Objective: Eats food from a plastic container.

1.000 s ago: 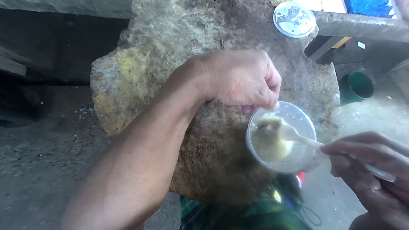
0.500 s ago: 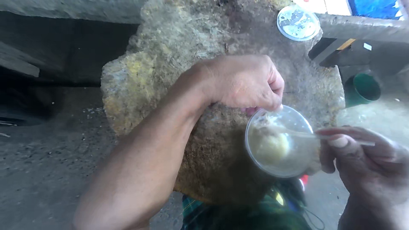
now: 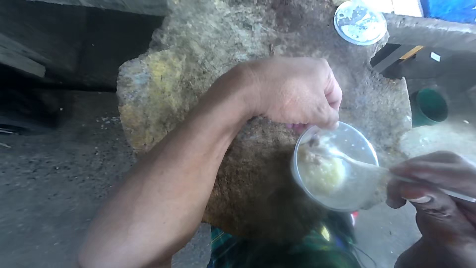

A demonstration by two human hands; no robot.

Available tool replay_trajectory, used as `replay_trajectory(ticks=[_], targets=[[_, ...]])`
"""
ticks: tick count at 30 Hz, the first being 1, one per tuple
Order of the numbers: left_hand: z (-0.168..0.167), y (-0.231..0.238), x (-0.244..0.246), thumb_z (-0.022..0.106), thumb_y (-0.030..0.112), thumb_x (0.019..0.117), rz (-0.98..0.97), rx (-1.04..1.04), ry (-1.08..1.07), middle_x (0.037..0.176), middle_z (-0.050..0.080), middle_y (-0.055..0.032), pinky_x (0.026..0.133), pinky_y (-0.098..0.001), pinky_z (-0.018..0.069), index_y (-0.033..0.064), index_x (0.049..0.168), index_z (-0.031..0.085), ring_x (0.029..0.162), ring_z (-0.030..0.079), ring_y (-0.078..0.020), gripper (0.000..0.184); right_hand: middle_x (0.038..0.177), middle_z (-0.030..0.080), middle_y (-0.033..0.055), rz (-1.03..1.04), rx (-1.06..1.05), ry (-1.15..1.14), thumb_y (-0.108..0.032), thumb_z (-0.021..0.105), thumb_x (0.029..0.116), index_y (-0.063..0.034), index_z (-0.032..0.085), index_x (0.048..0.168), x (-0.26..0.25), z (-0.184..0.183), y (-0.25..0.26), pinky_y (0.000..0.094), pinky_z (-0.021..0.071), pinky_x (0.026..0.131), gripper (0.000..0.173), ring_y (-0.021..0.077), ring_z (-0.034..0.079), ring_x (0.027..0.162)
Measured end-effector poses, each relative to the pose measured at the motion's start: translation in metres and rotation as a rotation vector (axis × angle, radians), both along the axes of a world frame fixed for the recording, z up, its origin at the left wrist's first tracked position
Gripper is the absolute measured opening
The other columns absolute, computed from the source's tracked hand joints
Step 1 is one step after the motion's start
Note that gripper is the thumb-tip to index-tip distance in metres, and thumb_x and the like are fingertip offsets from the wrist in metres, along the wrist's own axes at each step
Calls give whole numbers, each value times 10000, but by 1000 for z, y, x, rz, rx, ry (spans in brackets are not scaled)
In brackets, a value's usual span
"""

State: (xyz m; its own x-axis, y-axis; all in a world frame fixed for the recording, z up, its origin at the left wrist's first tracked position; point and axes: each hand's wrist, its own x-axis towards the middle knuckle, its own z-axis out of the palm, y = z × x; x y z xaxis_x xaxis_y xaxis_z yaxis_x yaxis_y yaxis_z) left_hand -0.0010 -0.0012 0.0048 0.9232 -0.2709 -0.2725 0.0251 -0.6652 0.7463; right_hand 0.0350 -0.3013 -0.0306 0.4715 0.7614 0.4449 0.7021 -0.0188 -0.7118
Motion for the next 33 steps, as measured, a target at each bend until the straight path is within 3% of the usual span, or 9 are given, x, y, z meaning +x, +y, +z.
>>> replay_trajectory(ticks=[5, 11, 13, 15, 17, 20, 23, 29, 33], targets=[[-1, 0, -1, 663, 305, 1001, -10, -36, -3, 688, 685, 54, 510, -218, 519, 177, 903, 763, 563, 618, -29, 190, 887, 681, -67, -70, -75, -3, -370, 558, 1068, -130, 719, 1072, -2, -7, 9, 137, 526, 603, 290, -40, 605, 687], [-2, 0, -1, 664, 295, 996, -15, -37, -7, 697, 690, 56, 529, -228, 532, 183, 896, 765, 581, 628, -34, 181, 591, 573, -133, -365, -192, 132, -391, 569, 1052, -184, 677, 918, -8, 4, 32, 177, 445, 383, 270, -31, 509, 438], [-2, -1, -1, 662, 295, 995, -12, -44, -6, 703, 695, 52, 533, -230, 539, 184, 904, 767, 584, 634, -37, 177, 692, 629, -116, -213, -139, 75, -360, 577, 1056, -168, 690, 968, -6, 5, 27, 164, 474, 453, 240, -35, 548, 526], [0, 0, 0, 660, 303, 1001, -13, -39, -18, 699, 693, 50, 532, -226, 532, 180, 919, 769, 576, 627, -35, 183, 907, 690, -70, 21, -101, -65, -351, 580, 1057, -155, 704, 1048, -3, 9, 13, 159, 530, 659, 232, -18, 625, 764], [-1, 1, -1, 658, 300, 1000, -13, -27, -31, 692, 687, 53, 530, -228, 531, 178, 923, 769, 572, 626, -34, 182, 939, 670, -40, 113, -100, -156, -367, 611, 1040, -149, 709, 1065, -6, 16, 3, 158, 528, 756, 240, 10, 638, 874], [1, 1, -1, 659, 299, 998, -7, -8, -19, 698, 689, 58, 532, -230, 536, 183, 914, 764, 578, 630, -31, 178, 918, 667, -61, 33, -66, -150, -361, 618, 1036, -131, 708, 1031, -8, 24, -10, 125, 527, 713, 247, -14, 641, 832], [1, 0, -2, 671, 291, 989, 8, -11, -15, 692, 691, 58, 530, -228, 535, 182, 895, 765, 572, 628, -28, 171, 953, 676, -141, -57, -29, -164, -394, 604, 1037, -207, 713, 1069, 2, 18, -15, 113, 540, 666, 218, -51, 647, 793], [0, -1, -2, 660, 277, 996, -9, -15, -22, 688, 688, 53, 529, -226, 533, 178, 887, 763, 578, 630, -32, 180, 935, 671, -37, -23, -119, -139, -354, 550, 1073, -134, 699, 1085, 10, 3, -8, 161, 532, 633, 266, -7, 619, 733], [1, -1, -3, 666, 275, 994, 8, -27, 0, 696, 690, 48, 526, -230, 529, 173, 902, 767, 577, 627, -38, 170, 821, 665, -95, -123, -58, -2, -319, 581, 1063, -138, 694, 1022, 7, -2, 0, 133, 512, 541, 217, -45, 585, 617]])
